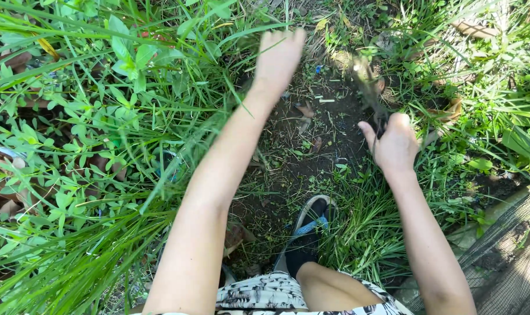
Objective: The person uses shears to cut weeds and grass at ground level in a garden area. They repeatedly gather small bunches of vegetation with one hand and snip them with the other, leaving the cut material on the ground.
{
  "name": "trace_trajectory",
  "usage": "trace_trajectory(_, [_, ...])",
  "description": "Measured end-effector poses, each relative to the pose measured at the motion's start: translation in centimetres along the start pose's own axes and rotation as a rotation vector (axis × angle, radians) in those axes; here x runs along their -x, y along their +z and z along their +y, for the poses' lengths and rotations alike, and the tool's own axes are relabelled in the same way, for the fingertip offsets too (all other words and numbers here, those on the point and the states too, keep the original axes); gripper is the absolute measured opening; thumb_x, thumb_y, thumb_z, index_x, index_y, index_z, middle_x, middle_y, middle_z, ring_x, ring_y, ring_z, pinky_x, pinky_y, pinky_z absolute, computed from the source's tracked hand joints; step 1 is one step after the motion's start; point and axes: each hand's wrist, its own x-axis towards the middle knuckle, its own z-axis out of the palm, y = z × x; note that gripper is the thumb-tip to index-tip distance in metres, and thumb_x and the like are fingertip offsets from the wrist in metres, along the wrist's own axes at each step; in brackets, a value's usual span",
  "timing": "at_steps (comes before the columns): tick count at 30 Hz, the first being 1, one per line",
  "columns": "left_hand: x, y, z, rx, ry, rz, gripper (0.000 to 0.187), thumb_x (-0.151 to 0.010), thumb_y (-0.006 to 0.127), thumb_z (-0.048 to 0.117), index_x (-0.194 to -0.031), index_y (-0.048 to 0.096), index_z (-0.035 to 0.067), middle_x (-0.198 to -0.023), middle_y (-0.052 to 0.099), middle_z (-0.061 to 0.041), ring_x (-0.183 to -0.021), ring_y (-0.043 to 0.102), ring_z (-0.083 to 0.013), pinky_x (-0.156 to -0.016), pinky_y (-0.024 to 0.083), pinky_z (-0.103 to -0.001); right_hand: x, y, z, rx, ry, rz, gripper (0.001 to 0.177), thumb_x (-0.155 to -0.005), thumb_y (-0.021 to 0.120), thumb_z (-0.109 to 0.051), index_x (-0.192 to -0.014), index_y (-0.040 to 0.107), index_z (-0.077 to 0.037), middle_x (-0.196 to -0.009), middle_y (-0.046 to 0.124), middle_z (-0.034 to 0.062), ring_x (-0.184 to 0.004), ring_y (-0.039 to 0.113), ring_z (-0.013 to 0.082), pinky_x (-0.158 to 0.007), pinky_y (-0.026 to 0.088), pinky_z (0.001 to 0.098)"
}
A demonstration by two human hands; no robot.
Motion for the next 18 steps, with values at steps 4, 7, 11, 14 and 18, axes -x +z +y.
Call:
trace_trajectory(4, [0.0, 2.3, -3.2, -0.078, -0.039, -0.098, 0.086, -0.092, 0.091, 0.012, -0.169, 0.053, 0.018, -0.115, 0.084, -0.005, -0.101, 0.081, -0.0258, -0.095, 0.06, -0.047, -0.7, -1.7, -3.7, 0.11, -0.132, -0.081, 0.081, -0.12, 0.059, -0.079, -0.124, 0.063, 0.002, -0.121, 0.066, 0.0237, -0.1, 0.071, 0.0461, -0.07, 0.063, 0.0651])
trace_trajectory(7, [-0.7, 5.1, -3.2, -0.111, -0.05, -0.069, 0.056, -0.094, 0.088, 0.017, -0.147, 0.069, 0.026, -0.101, 0.084, -0.001, -0.089, 0.082, -0.0265, -0.082, 0.057, -0.044, -2.5, -0.9, -5.6, 0.155, -0.259, -0.052, 0.086, -0.12, 0.054, -0.081, -0.128, 0.066, 0.004, -0.123, 0.071, 0.0248, -0.105, 0.074, 0.0453, -0.072, 0.068, 0.0632])
trace_trajectory(11, [-0.8, 6.2, -2.6, -0.117, -0.096, -0.048, 0.015, -0.106, 0.076, 0.021, -0.116, 0.08, 0.032, -0.096, 0.085, 0.0, -0.088, 0.082, -0.026, -0.085, 0.055, -0.046, -4.3, 1.4, -6.8, 0.219, -0.426, 0.087, 0.077, -0.119, 0.065, -0.079, -0.12, 0.064, -0.002, -0.115, 0.066, 0.0185, -0.1, 0.075, 0.0427, -0.059, 0.066, 0.0568])
trace_trajectory(14, [-0.9, 6.8, -3.4, -0.223, -0.081, 0.004, 0.011, -0.109, 0.075, 0.026, -0.106, 0.077, 0.036, -0.091, 0.078, 0.008, -0.083, 0.077, -0.0171, -0.079, 0.056, -0.041, -5.1, 2.5, -7.6, 0.257, -0.453, 0.113, 0.078, -0.119, 0.063, -0.082, -0.118, 0.064, -0.004, -0.113, 0.067, 0.0186, -0.095, 0.076, 0.0424, -0.058, 0.065, 0.0547])
trace_trajectory(18, [-1.5, 7.2, -5.0, -0.069, -0.108, 0.045, 0.025, -0.105, 0.079, 0.008, -0.114, 0.09, 0.028, -0.083, 0.084, 0.001, -0.078, 0.082, -0.0237, -0.082, 0.069, -0.047, -5.5, 2.0, -9.3, 0.205, -0.417, 0.042, 0.077, -0.12, 0.062, -0.079, -0.123, 0.063, -0.002, -0.117, 0.067, 0.0214, -0.101, 0.076, 0.0473, -0.064, 0.066, 0.0604])
